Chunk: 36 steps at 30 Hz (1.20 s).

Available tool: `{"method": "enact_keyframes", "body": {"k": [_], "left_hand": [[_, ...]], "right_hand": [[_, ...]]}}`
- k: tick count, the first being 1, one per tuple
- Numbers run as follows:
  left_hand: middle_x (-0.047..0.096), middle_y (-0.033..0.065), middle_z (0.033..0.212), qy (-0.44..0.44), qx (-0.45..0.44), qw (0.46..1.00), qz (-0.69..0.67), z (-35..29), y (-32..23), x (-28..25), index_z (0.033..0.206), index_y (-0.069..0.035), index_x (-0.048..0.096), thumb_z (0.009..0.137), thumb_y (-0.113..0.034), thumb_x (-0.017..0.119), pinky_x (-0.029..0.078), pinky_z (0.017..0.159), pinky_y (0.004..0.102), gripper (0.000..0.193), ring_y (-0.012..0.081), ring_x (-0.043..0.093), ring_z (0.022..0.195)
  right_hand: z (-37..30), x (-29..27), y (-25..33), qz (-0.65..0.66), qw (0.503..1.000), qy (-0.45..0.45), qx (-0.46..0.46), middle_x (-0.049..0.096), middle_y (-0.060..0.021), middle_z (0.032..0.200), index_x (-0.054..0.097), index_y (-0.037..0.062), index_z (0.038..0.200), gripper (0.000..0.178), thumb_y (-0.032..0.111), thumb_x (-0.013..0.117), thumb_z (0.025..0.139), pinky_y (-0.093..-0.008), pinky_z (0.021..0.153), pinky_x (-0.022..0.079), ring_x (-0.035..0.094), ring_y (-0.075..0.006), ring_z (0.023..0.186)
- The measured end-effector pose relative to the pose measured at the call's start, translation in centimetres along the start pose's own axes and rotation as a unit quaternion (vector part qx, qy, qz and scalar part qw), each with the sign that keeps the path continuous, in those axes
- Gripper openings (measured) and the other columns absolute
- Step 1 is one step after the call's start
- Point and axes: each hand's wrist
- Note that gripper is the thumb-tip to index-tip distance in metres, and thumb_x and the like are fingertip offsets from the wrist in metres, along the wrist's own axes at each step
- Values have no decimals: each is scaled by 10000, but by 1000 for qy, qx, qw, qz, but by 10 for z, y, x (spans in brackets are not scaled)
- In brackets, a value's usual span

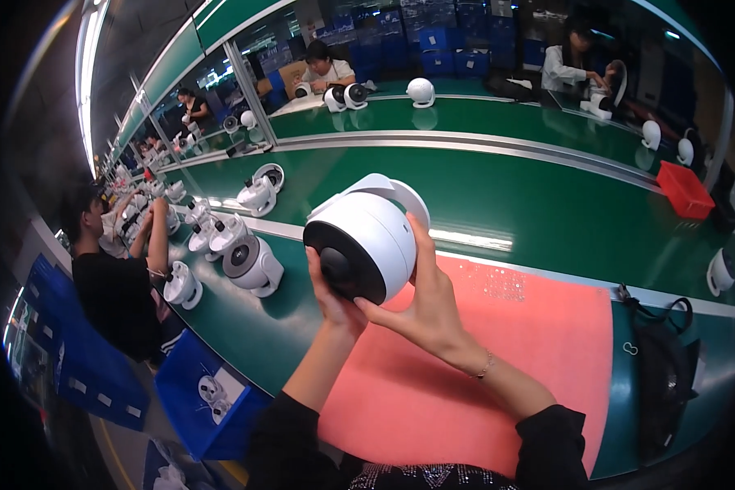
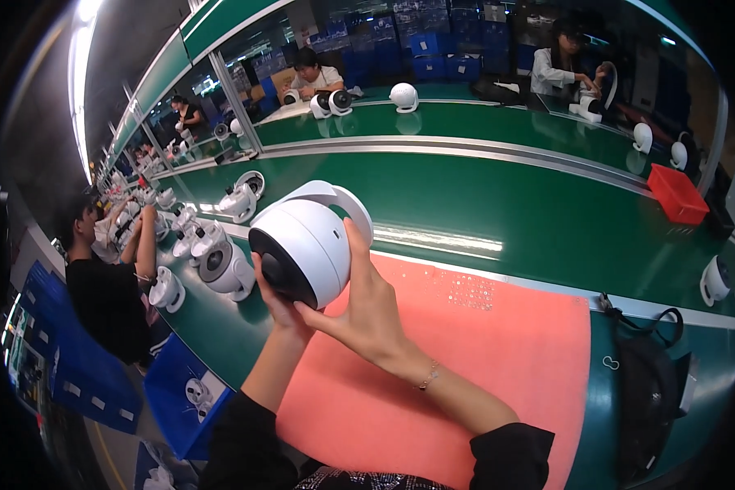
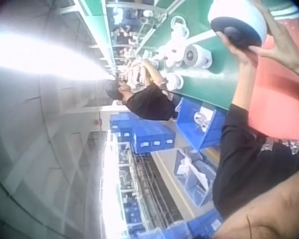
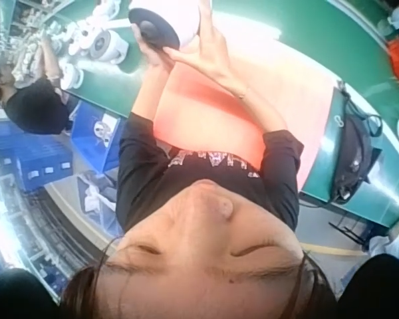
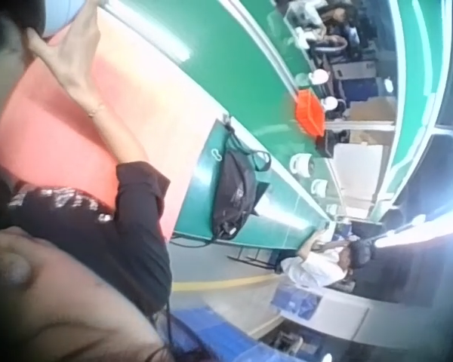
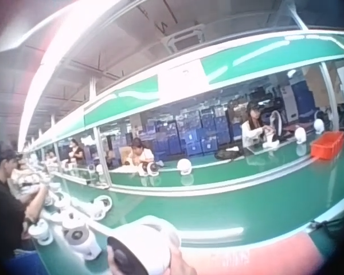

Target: Assembling and inspecting internal components and outer housings of security cameras on a production line.

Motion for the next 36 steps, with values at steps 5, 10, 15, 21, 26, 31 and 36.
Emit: {"method": "enact_keyframes", "body": {"k": [5,10,15,21,26,31,36], "left_hand": [[419,112,1327,46,48,998,-24,15,14,-1,1353,-120,324,831,-661,402,406,984,445,755,280,462,1190],[489,93,1268,78,-50,991,99,27,3,17,1287,-97,421,850,-639,407,428,958,397,697,243,497,1153],[434,111,1300,182,-147,968,92,29,19,8,1292,-144,356,885,-477,498,360,1001,431,544,266,423,1216],[556,46,1180,297,-157,863,378,15,45,-24,1102,-54,562,901,-201,529,380,969,319,251,140,472,1164],[613,66,1033,325,-46,817,475,6,75,-52,1006,28,601,886,-99,535,430,897,305,186,149,561,1006],[642,82,917,282,-5,827,486,-2,81,-54,908,31,633,877,-80,540,445,875,314,148,173,596,940],[480,5,580,198,-119,942,243,5,77,-75,887,-22,594,961,-321,391,337,448,209,368,64,407,470]], "right_hand": [[7,-8,-7,31,999,11,3,420,-243,1280,130,78,1405,1002,148,781,646,-429,955,454,507,-336,1154],[14,-13,-26,233,965,-62,100,460,-151,1219,237,80,1367,885,146,782,673,-388,959,445,465,-274,1176],[32,-60,-57,476,805,-44,350,430,-200,1216,290,23,1328,791,398,691,759,-365,911,483,504,-290,1098],[28,-107,-142,396,813,-273,327,395,-200,1258,278,13,1306,734,314,696,783,-392,919,488,500,-306,1127],[13,-135,-160,317,787,-368,380,392,-187,1253,281,14,1271,793,374,740,734,-449,974,401,493,-334,1126],[12,-121,-161,431,709,-383,407,334,-156,1234,289,55,1281,826,397,771,704,-490,886,446,474,-279,1021],[2,-51,-141,431,767,-212,426,455,-107,1088,343,160,1258,614,273,713,782,-364,732,490,526,-219,924]]}}
Point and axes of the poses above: each hand's wrist, its own z-axis towards the middle knuckle, its own x-axis out of the palm, y = z × x
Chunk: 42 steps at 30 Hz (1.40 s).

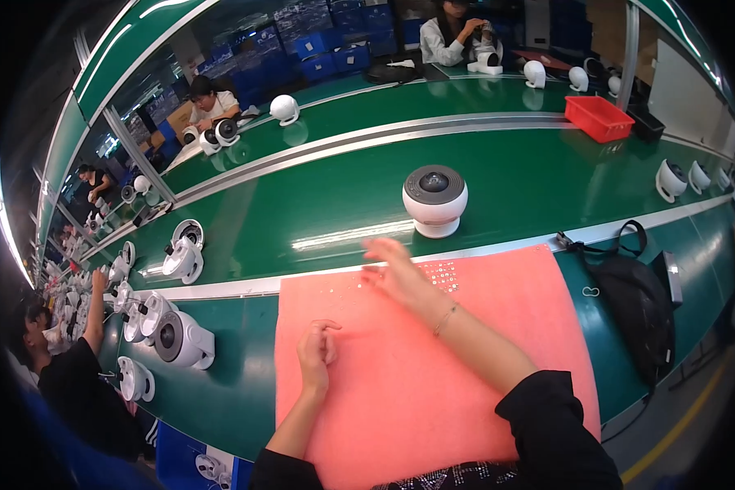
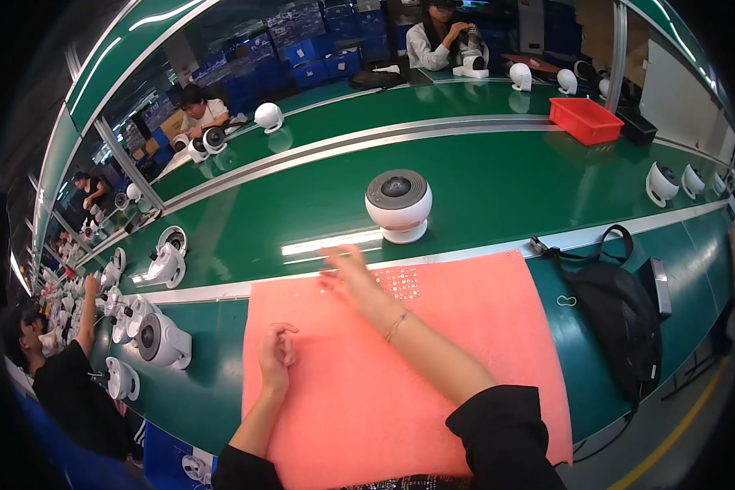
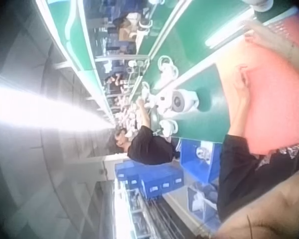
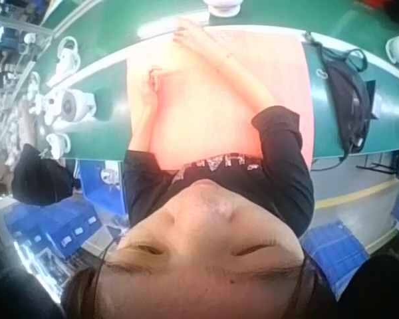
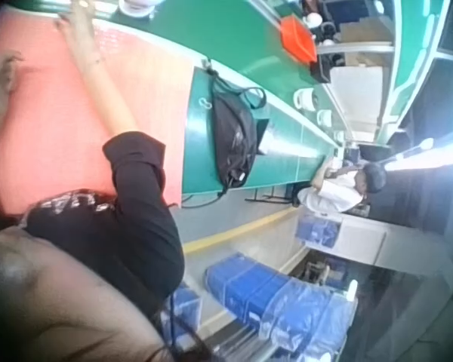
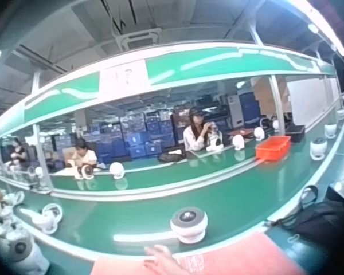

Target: Assembling and inspecting internal components and outer housings of security cameras on a production line.

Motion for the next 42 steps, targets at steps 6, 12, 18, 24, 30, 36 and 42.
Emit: {"method": "enact_keyframes", "body": {"k": [6,12,18,24,30,36,42], "left_hand": [[341,-43,491,-177,-95,966,-164,1,-19,3,773,-77,500,971,-435,329,213,371,220,444,44,238,388],[368,-49,487,-157,-133,970,-129,2,-12,-7,725,-138,447,961,-439,380,260,309,174,388,52,334,347],[462,14,632,-73,-99,988,-95,-9,-7,-23,885,-86,484,959,-458,345,372,400,211,404,94,447,476],[162,125,1492,77,-26,925,-372,-5,-41,-4,1457,-105,62,802,-702,323,319,983,361,924,228,332,1255],[34,75,1525,179,-49,887,-422,-14,-51,-14,1465,-154,28,742,-756,360,142,1101,386,998,219,137,1375],[139,111,1496,166,-113,856,-475,-22,-43,-10,1449,-94,108,778,-649,484,202,1099,441,949,263,190,1365],[460,35,1115,213,64,922,-318,-29,1,-7,1195,-119,421,979,-354,272,334,983,314,352,148,441,1092]], "right_hand": [[-54,40,-54,-389,852,337,-101,556,-54,876,475,38,1080,352,212,625,814,-278,646,472,556,-128,715],[-77,37,-73,-492,777,328,-216,538,-83,853,440,47,1139,426,181,649,792,-285,610,458,530,-170,647],[-80,40,-77,-480,785,325,-220,523,-76,871,539,34,1033,281,122,639,785,-293,635,477,547,-162,681],[-83,41,-73,-507,764,222,-330,446,-132,1076,563,40,1111,373,76,652,751,-317,789,505,562,-255,925],[-92,49,-78,-577,655,209,-441,427,-114,1109,585,108,1167,547,202,767,659,-377,825,387,384,-282,1027],[-102,59,-74,-631,576,199,-481,478,-75,1119,607,133,1138,530,302,758,659,-452,923,263,317,-325,1090],[-99,64,-71,-646,581,277,-410,561,-55,964,614,86,931,328,259,733,679,-437,900,265,444,-281,987]]}}
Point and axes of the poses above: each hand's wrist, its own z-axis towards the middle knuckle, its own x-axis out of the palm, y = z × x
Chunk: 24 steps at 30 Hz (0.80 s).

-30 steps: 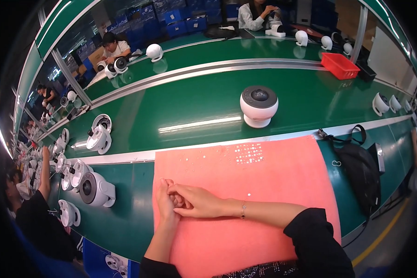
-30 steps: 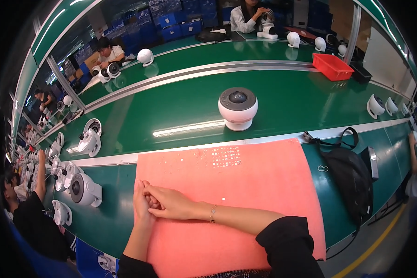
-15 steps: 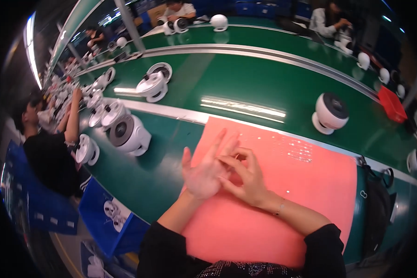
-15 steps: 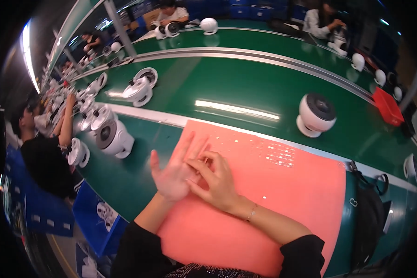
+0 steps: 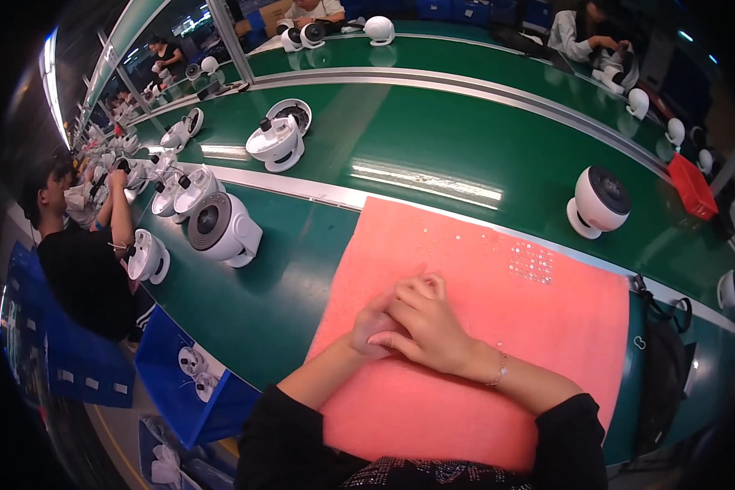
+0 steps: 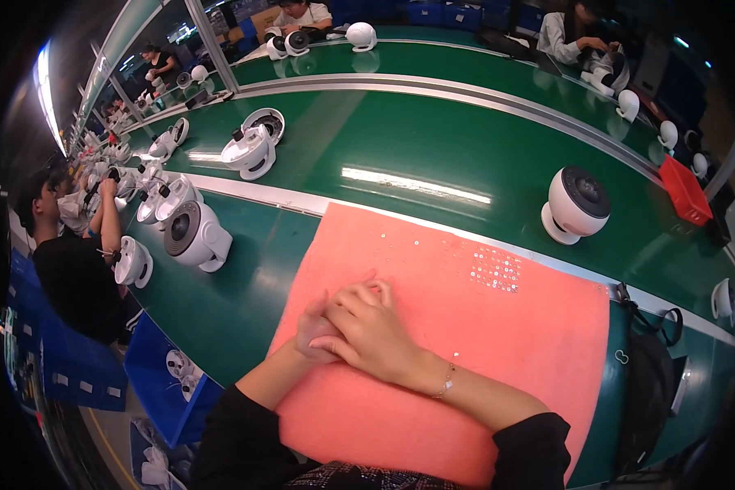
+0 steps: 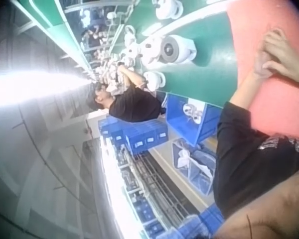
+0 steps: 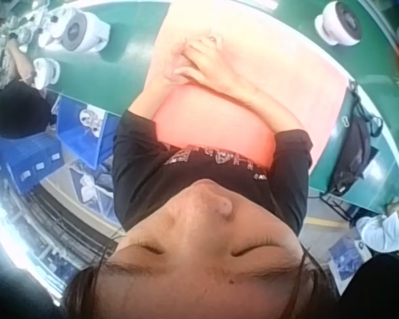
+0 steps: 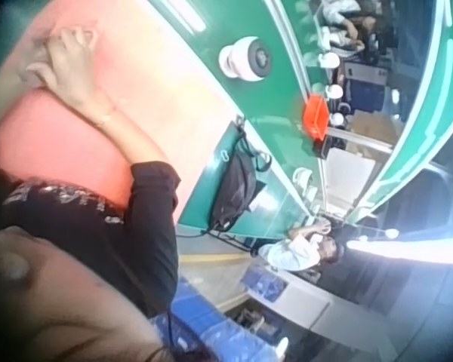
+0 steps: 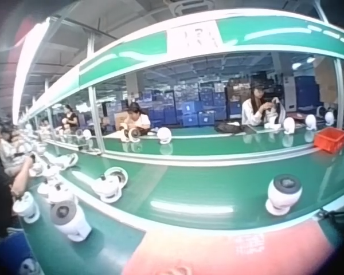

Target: Assembling and inspecting internal components and outer housings of security cameras on a production line.

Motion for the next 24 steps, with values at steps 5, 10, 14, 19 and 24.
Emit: {"method": "enact_keyframes", "body": {"k": [5,10,14,19,24], "left_hand": [[357,116,1273,-35,-132,991,-12,-3,2,-2,1314,-93,277,897,-392,399,298,1029,382,527,230,373,1201],[254,197,1431,-68,-252,965,-14,-5,-13,1,1433,-67,134,814,-430,526,261,1074,450,817,311,304,1310],[295,212,1396,-55,-269,958,-79,1,-12,-9,1414,-49,167,810,-375,533,282,1063,454,778,320,337,1286],[347,232,1353,-47,-286,944,-155,3,-14,-14,1391,-26,209,804,-306,541,309,1048,458,730,330,379,1256],[390,230,1322,-88,-270,943,-173,1,-17,-12,1346,2,287,808,-275,524,316,1046,450,650,325,401,1237]], "right_hand": [[1,4,-4,166,985,33,31,547,-74,767,563,40,781,216,153,715,677,-419,861,322,525,-258,818],[3,11,-2,145,989,-31,11,533,-95,698,553,37,705,228,179,726,665,-389,743,398,526,-288,716],[-2,15,-5,96,995,-19,2,531,-99,682,551,33,692,260,218,731,670,-385,668,419,532,-294,684],[-4,18,-8,109,994,-8,21,546,-107,740,565,31,742,256,241,709,714,-384,701,416,533,-298,724],[-3,27,-13,141,988,15,56,576,-100,856,594,37,797,217,243,653,770,-394,768,401,535,-289,847]]}}
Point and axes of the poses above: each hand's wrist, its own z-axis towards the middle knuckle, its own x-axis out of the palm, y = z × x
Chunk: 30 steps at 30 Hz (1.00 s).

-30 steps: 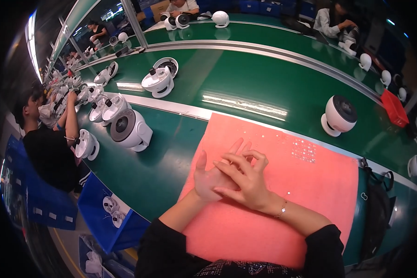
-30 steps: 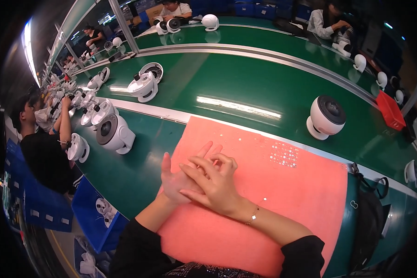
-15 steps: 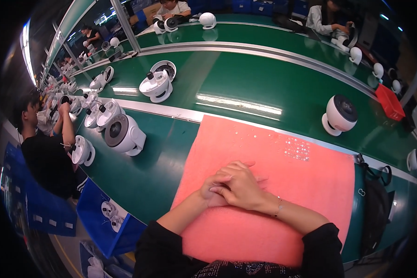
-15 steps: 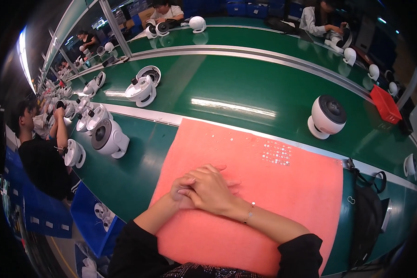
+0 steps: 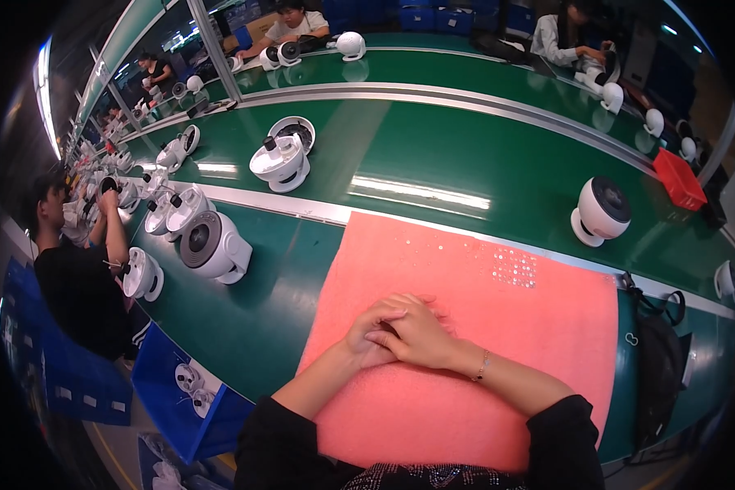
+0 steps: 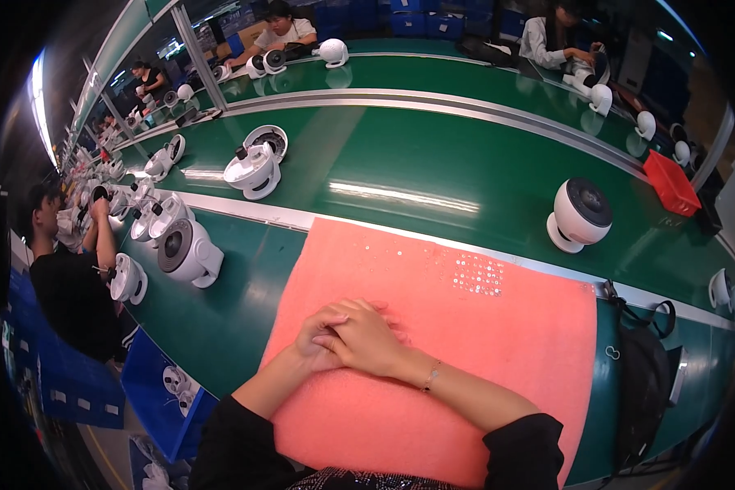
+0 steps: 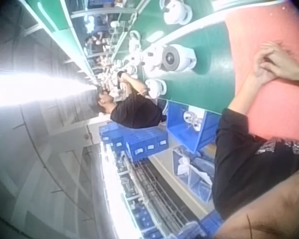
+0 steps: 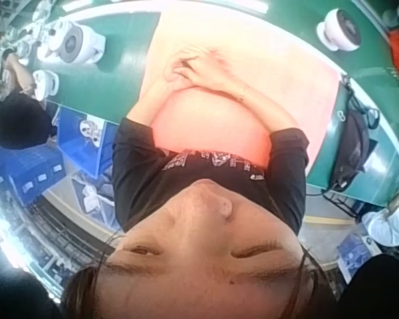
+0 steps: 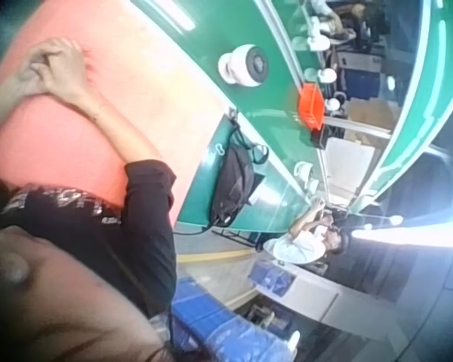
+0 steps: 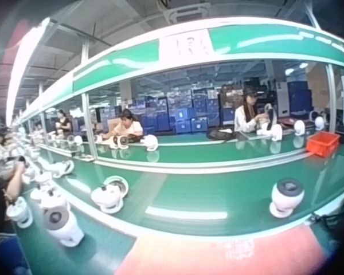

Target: Assembling and inspecting internal components and outer housings of security cameras on a production line.

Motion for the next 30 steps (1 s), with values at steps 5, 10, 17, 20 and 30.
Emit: {"method": "enact_keyframes", "body": {"k": [5,10,17,20,30], "left_hand": [[439,193,1282,-87,-13,994,62,-3,-5,13,1302,3,354,839,-245,568,391,991,399,567,270,450,1194],[542,120,1132,-137,-140,937,290,-2,-20,26,1219,37,423,777,-218,723,476,873,311,591,190,552,1051],[537,151,1136,-163,56,880,444,-10,-7,28,1200,49,431,692,-290,789,456,889,346,707,229,536,1073],[539,157,1139,-169,66,871,457,-11,-11,33,1183,54,435,683,-275,791,445,903,361,696,240,527,1088],[576,132,1056,-223,53,833,504,-16,-11,20,1104,40,493,716,-41,729,509,824,346,461,214,585,999]], "right_hand": [[1,-7,-1,-103,989,108,-2,564,-129,1008,574,36,1002,431,394,640,771,-432,895,344,497,-297,995],[11,-31,-15,-227,973,35,-14,490,-139,1219,481,66,1211,596,340,643,708,-512,960,298,446,-356,1115],[16,-24,-5,-215,967,101,-91,451,-112,1280,494,122,1213,528,195,611,703,-495,962,329,397,-384,1100],[16,-21,-7,-225,965,99,-88,450,-93,1293,496,140,1222,546,200,617,693,-479,949,355,381,-373,1095],[21,-24,-1,-108,984,117,-85,472,-107,1261,493,136,1232,596,172,642,656,-453,912,391,378,-366,1046]]}}
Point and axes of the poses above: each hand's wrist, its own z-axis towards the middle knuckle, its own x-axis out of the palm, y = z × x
